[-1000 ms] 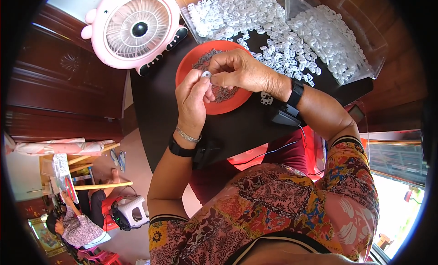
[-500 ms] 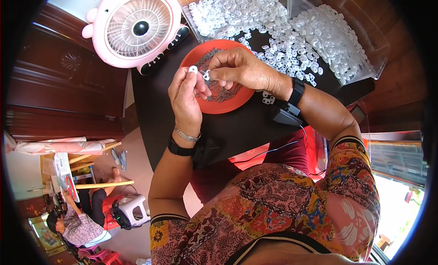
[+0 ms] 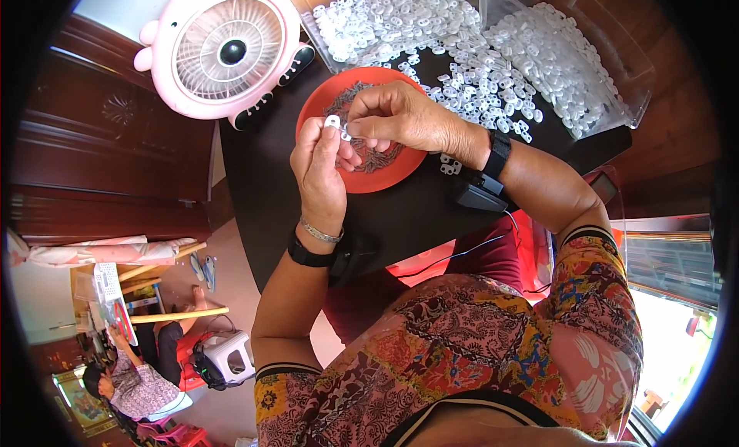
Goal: Assembling small components by inserting red pins into white circular plastic pieces while sitting at a desk.
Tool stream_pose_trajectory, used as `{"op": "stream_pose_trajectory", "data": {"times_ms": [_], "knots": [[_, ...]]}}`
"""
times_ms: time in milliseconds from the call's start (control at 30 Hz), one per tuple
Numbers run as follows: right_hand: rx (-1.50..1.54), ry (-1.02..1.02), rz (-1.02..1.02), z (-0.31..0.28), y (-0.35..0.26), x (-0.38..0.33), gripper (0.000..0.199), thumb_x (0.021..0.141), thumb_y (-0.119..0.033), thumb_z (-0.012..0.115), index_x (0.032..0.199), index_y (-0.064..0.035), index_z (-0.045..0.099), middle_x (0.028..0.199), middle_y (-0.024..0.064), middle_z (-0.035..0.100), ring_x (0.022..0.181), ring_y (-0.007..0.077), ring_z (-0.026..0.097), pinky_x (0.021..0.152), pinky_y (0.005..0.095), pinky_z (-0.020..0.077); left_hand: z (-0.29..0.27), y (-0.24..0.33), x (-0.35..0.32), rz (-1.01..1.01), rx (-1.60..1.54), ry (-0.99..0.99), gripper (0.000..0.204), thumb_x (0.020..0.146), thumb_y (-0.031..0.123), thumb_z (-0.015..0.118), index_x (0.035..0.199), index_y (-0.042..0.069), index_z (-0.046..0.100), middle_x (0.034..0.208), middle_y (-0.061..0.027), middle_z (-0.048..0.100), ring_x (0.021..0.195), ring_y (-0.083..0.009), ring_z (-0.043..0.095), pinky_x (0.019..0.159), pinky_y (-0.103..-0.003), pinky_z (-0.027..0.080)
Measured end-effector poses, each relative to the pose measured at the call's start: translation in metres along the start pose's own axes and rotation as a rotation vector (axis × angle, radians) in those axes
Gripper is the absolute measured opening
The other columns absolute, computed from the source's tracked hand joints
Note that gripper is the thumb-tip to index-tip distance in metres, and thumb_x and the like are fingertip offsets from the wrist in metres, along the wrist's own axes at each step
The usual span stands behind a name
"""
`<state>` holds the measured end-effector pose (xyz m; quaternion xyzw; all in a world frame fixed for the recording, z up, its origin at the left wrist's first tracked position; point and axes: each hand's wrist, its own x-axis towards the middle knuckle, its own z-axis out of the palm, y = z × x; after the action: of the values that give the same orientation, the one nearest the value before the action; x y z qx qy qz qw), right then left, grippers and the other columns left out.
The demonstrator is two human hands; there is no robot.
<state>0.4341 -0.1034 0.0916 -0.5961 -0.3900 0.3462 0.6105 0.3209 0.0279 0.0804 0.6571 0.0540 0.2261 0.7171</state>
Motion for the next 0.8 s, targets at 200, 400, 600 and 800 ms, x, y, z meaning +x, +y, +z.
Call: {"op": "stream_pose_trajectory", "data": {"times_ms": [200,400,600,800], "knots": [[-0.007,0.002,-0.032,0.0041,-0.0041,-0.0028,0.014,0.088,-0.016,0.063,0.086,-0.0021,0.062,0.070,-0.0015,0.058,0.064,0.0047,0.054,0.059,0.0204,0.0456,-0.0012,-0.0035,-0.0006,0.023,0.000,-0.008,0.023,0.096,0.023,0.046,0.085,0.003,0.052,0.065,-0.0009,0.052,0.054,-0.0082,0.051,0.050,-0.020,0.040],[-0.050,0.015,-0.062,0.0046,-0.0022,-0.0030,0.014,0.088,-0.015,0.064,0.084,-0.0016,0.061,0.070,-0.0013,0.059,0.063,0.0045,0.053,0.058,0.0207,0.0446,0.0007,-0.0038,-0.0001,-0.001,-0.012,-0.009,0.022,0.096,0.022,0.046,0.085,0.003,0.052,0.065,-0.0006,0.051,0.054,-0.0081,0.050,0.049,-0.020,0.039],[-0.124,0.044,-0.075,0.0053,-0.0051,-0.0037,0.013,0.087,-0.014,0.062,0.085,-0.0016,0.060,0.069,-0.0013,0.058,0.063,0.0050,0.054,0.058,0.0211,0.0446,-0.0009,-0.0011,-0.0001,-0.030,-0.025,-0.012,0.022,0.095,0.021,0.046,0.087,0.003,0.054,0.066,-0.0011,0.052,0.055,-0.0089,0.051,0.050,-0.020,0.040],[-0.006,-0.009,-0.003,-0.0002,-0.0040,-0.0029,0.014,0.088,-0.016,0.062,0.088,-0.0023,0.060,0.074,-0.0013,0.059,0.067,0.0057,0.055,0.060,0.0213,0.0462,-0.0022,0.0043,0.0020,-0.085,-0.104,-0.018,0.025,0.095,0.024,0.044,0.089,0.001,0.054,0.065,-0.0028,0.050,0.054,-0.0124,0.051,0.049,-0.022,0.039]]}}
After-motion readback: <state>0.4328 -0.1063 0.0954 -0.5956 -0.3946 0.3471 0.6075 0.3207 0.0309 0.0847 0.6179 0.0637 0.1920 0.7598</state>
